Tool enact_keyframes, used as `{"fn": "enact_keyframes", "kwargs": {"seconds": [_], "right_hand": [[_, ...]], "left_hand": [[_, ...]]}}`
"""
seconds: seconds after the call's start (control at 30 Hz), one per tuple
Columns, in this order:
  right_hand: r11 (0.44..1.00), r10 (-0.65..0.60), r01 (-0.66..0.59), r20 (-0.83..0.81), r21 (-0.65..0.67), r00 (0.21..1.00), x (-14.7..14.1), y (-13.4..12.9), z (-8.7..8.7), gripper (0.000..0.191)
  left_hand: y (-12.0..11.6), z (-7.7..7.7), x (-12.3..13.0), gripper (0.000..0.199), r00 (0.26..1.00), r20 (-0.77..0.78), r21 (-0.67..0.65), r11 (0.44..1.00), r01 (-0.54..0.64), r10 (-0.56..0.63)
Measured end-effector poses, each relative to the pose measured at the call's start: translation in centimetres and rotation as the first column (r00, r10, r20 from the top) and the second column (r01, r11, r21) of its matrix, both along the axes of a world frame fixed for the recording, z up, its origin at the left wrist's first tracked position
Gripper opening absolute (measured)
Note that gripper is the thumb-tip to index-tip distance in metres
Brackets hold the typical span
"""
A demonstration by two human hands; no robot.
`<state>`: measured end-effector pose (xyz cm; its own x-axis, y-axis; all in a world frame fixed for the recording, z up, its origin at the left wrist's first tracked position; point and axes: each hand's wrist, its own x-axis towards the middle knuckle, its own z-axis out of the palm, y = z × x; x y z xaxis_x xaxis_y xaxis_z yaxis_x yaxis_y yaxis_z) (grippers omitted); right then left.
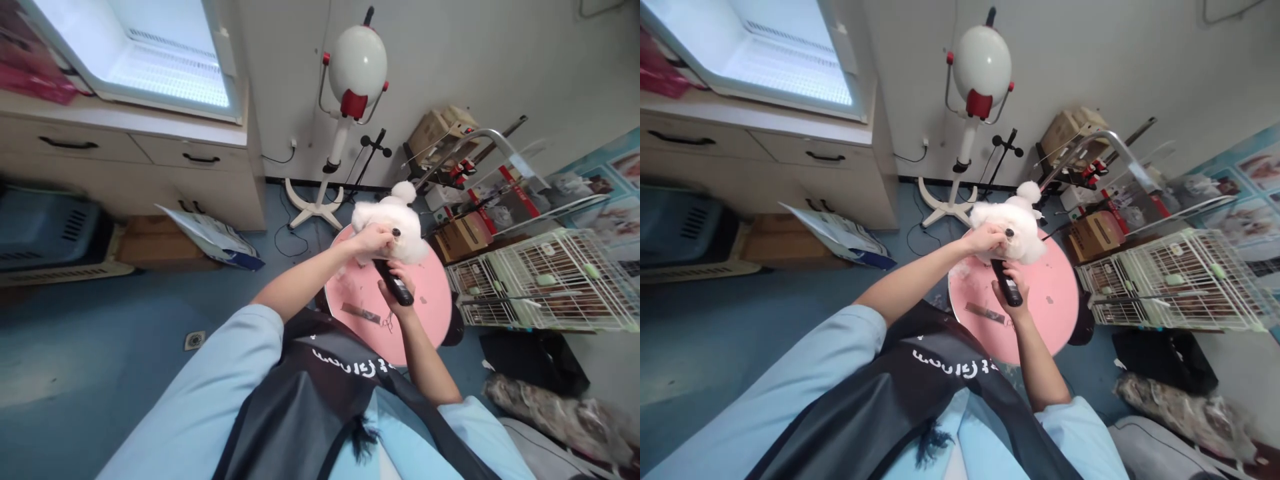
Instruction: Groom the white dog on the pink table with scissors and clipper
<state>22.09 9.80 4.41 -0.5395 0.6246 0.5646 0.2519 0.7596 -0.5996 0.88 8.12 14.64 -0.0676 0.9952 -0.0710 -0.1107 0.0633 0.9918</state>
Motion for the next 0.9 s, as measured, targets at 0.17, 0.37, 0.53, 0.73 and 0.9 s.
{"fn": "enact_keyframes", "kwargs": {"seconds": [0.17, 0.37, 0.53, 0.73, 0.9], "right_hand": [[0.997, 0.074, -0.073, 0.069, -0.013, 0.995, -0.5, 2.7, 0.7, 0.029], [0.979, 0.200, -0.196, 0.097, -0.051, 0.975, 0.2, 2.8, -0.8, 0.031], [0.996, 0.085, -0.086, -0.074, 0.000, 0.994, 0.7, 3.5, 0.4, 0.030], [0.993, 0.099, -0.095, 0.066, -0.065, 0.993, -1.2, 6.0, 0.4, 0.025], [0.987, 0.141, -0.132, 0.100, -0.088, 0.985, -1.5, 6.1, -0.7, 0.025]], "left_hand": [[-0.1, -0.2, 0.3, 0.022, 0.995, -0.037, 0.013, 0.996, -0.088, 0.088], [-0.6, -0.2, 0.5, 0.023, 0.987, -0.047, 0.022, 0.988, -0.151, 0.152], [-0.9, -0.1, 0.8, 0.023, 0.981, -0.051, 0.015, 0.982, -0.186, 0.186], [-0.9, 0.2, 0.8, 0.021, 0.968, -0.052, 0.006, 0.969, -0.247, 0.247], [-1.2, 0.7, 0.7, 0.022, 0.968, -0.046, 0.004, 0.969, -0.248, 0.248]]}}
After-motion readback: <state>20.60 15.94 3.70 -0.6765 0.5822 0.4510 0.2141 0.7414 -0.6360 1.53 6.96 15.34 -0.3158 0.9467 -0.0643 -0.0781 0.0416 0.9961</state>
